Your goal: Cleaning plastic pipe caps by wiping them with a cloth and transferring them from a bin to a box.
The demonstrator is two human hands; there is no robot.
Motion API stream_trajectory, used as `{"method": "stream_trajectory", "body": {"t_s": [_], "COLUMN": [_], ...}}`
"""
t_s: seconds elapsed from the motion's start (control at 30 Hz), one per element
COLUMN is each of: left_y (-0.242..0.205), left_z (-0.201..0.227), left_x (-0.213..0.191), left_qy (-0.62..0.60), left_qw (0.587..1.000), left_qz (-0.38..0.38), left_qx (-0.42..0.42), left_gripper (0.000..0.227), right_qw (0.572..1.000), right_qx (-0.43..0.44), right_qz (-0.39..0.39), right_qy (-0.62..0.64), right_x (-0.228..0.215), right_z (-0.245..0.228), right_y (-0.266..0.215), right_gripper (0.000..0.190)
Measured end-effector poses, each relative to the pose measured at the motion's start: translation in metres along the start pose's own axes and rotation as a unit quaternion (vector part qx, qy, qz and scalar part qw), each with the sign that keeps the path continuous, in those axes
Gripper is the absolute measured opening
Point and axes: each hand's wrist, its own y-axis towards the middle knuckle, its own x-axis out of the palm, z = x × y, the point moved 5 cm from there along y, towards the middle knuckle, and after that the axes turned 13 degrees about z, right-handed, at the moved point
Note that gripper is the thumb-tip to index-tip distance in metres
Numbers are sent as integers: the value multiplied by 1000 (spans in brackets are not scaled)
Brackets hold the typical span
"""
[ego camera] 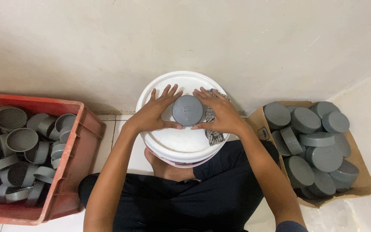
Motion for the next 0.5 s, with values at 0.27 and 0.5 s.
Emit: {"method": "stream_trajectory", "body": {"t_s": [0.27,0.5], "left_y": [-18,-5], "left_z": [10,10], "left_x": [-10,8], "left_qy": [20,-46], "left_qw": [992,991], "left_qz": [101,99], "left_qx": [73,81], "left_gripper": [103,89], "right_qw": [976,988], "right_qx": [-153,-140], "right_qz": [140,68], "right_qy": [-70,-12], "right_x": [2,-3], "right_z": [-14,-24], "right_y": [-17,-20], "right_gripper": [69,68]}}
